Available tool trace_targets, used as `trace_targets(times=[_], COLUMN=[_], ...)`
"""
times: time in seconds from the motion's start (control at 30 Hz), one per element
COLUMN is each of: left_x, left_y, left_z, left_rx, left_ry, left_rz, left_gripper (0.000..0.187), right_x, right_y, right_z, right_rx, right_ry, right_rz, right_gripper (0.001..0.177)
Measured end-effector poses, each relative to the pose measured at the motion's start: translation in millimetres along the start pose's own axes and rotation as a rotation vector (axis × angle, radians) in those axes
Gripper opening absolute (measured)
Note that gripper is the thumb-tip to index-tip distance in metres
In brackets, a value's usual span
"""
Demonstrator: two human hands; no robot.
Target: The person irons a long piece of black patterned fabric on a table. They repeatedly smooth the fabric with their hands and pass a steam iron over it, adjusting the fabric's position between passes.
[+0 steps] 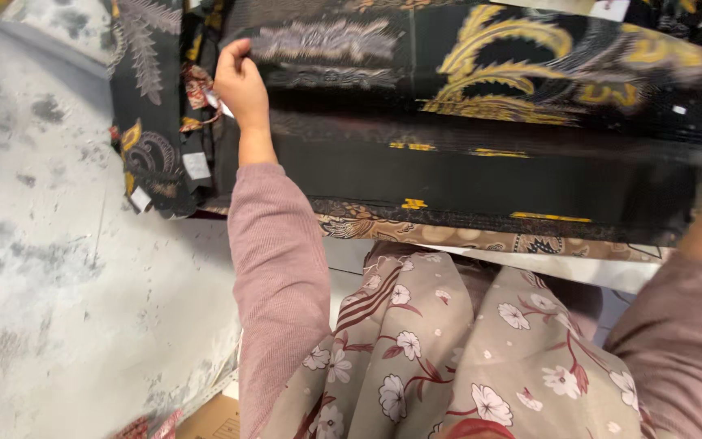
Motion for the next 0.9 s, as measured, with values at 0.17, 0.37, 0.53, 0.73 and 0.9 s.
trace_targets(times=[0.17,0.37,0.53,0.73,0.9], left_x=[-59.5,-77.3,-67.7,-75.6,-57.0], left_y=[-13.1,4.5,12.6,18.7,14.4], left_z=[17.6,12.7,8.9,6.8,15.0], left_rx=[-0.059,-0.063,-0.030,0.023,0.016], left_ry=[0.116,0.194,0.038,0.067,0.040], left_rz=[-0.324,-0.383,-0.461,-0.456,-0.579], left_gripper=[0.012,0.013,0.018,0.024,0.030], right_x=[-3.9,-35.3,-67.3,-69.5,-85.7], right_y=[1.9,14.3,19.5,12.1,13.0], right_z=[15.5,27.4,5.6,4.1,7.1], right_rx=[0.045,0.124,0.132,0.179,0.024], right_ry=[-0.037,0.031,0.145,0.106,0.056], right_rz=[-0.016,0.135,0.230,0.202,0.370], right_gripper=[0.017,0.015,0.013,0.013,0.015])
Point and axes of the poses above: each hand's wrist, its own z-axis away from the middle knuckle, its own y-axis out of the back of the hand, x = y × z, the point moved 3 cm from there along -z, towards the middle knuckle, and after that the axes turned 15 degrees about y, right-handed, at the moved point
